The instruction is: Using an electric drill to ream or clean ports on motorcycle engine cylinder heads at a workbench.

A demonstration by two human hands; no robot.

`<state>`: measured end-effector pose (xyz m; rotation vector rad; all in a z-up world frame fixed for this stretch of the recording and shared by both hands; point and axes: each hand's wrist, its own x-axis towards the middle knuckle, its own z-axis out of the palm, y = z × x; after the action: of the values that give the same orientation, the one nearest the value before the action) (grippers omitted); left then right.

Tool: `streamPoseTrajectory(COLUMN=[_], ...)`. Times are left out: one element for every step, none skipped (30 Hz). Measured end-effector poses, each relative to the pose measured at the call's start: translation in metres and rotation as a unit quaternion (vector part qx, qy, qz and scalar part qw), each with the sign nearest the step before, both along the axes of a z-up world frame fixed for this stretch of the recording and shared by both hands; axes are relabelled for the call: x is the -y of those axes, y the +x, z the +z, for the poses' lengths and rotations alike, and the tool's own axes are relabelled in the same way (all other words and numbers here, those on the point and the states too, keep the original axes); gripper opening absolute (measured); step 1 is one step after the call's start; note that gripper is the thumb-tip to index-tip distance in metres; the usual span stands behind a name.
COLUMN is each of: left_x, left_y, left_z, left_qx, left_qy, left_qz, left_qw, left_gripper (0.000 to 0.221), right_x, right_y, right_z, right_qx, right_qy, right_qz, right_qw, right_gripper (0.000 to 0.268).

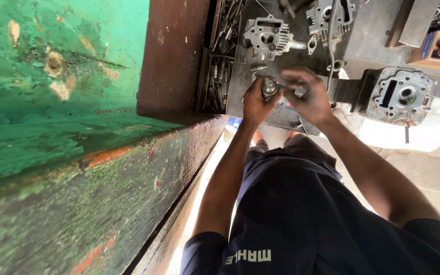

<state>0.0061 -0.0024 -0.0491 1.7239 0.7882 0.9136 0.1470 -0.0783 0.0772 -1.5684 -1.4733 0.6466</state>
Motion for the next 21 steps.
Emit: streamPoseTrajectory(left_x=[0.000, -0.001, -0.001, 0.000, 0.001, 0.004, 0.004, 0.004, 0.004, 0.003, 0.004, 0.004, 0.004, 0.004, 0.005, 0.006, 0.004, 0.003, 0.003, 0.003, 0.005], left_y=[0.002, 0.004, 0.006, 0.009, 0.012, 0.014, 0.017, 0.020, 0.021, 0.021, 0.022, 0.023, 0.024, 0.024, 0.025, 0.026, 0.028, 0.030, 0.030, 0.030, 0.034], left_z=[0.004, 0.007, 0.005, 0.001, -0.002, -0.011, -0.019, -0.026, -0.019, -0.011, -0.004, -0.005, -0.007, -0.008, -0.009, -0.010, -0.010, -0.007, -0.005, -0.002, -0.003], left_qx=[0.034, 0.067, 0.067, 0.070, 0.074, 0.073, 0.114, 0.156, 0.155, 0.171, 0.186, 0.184, 0.187, 0.190, 0.188, 0.179, 0.171, 0.170, 0.183, 0.195, 0.195], left_qy=[-0.016, -0.033, -0.036, -0.063, -0.092, -0.096, -0.079, -0.062, -0.065, -0.120, -0.176, -0.180, -0.178, -0.176, -0.179, -0.193, -0.204, -0.205, -0.203, -0.202, -0.202], left_qz=[-0.001, -0.001, -0.002, -0.002, -0.003, -0.005, -0.007, -0.010, -0.013, -0.012, -0.012, -0.016, -0.016, -0.016, -0.019, -0.011, -0.004, -0.008, -0.012, -0.016, -0.018], left_qw=[0.999, 0.997, 0.997, 0.996, 0.993, 0.993, 0.990, 0.986, 0.986, 0.978, 0.967, 0.966, 0.966, 0.966, 0.966, 0.965, 0.964, 0.964, 0.962, 0.960, 0.960], left_gripper=[0.037, 0.036, 0.036, 0.034, 0.033, 0.033, 0.029, 0.025, 0.025, 0.023, 0.021, 0.021, 0.020, 0.018, 0.018, 0.017, 0.016, 0.016, 0.017, 0.018, 0.018], right_x=[0.009, 0.017, 0.024, 0.030, 0.039, 0.039, 0.038, 0.036, 0.039, 0.042, 0.047, 0.050, 0.053, 0.056, 0.059, 0.061, 0.061, 0.058, 0.057, 0.057, 0.055], right_y=[0.003, 0.007, 0.010, 0.014, 0.018, 0.018, 0.019, 0.020, 0.023, 0.025, 0.028, 0.029, 0.031, 0.032, 0.032, 0.032, 0.034, 0.035, 0.035, 0.035, 0.035], right_z=[-0.013, -0.026, -0.041, -0.056, -0.071, -0.075, -0.078, -0.082, -0.093, -0.104, -0.116, -0.124, -0.133, -0.141, -0.146, -0.150, -0.155, -0.153, -0.151, -0.149, -0.146], right_qx=[0.004, 0.007, 0.007, 0.074, 0.140, 0.139, 0.230, 0.317, 0.315, 0.335, 0.355, 0.352, 0.330, 0.309, 0.306, 0.319, 0.332, 0.331, 0.363, 0.394, 0.394], right_qy=[-0.042, -0.084, -0.087, -0.152, -0.217, -0.221, -0.301, -0.377, -0.381, -0.402, -0.424, -0.429, -0.400, -0.370, -0.373, -0.348, -0.321, -0.322, -0.318, -0.313, -0.314], right_qz=[-0.038, -0.076, -0.077, -0.085, -0.093, -0.095, -0.067, -0.037, -0.039, -0.035, -0.031, -0.033, -0.053, -0.073, -0.075, -0.082, -0.089, -0.092, -0.086, -0.079, -0.081], right_qw=[0.998, 0.993, 0.993, 0.982, 0.962, 0.961, 0.923, 0.869, 0.868, 0.851, 0.833, 0.831, 0.853, 0.873, 0.873, 0.878, 0.883, 0.882, 0.872, 0.860, 0.860], right_gripper=[0.030, 0.024, 0.024, 0.019, 0.016, 0.016, 0.022, 0.029, 0.029, 0.028, 0.027, 0.027, 0.019, 0.014, 0.014, 0.012, 0.011, 0.011, 0.010, 0.010, 0.010])
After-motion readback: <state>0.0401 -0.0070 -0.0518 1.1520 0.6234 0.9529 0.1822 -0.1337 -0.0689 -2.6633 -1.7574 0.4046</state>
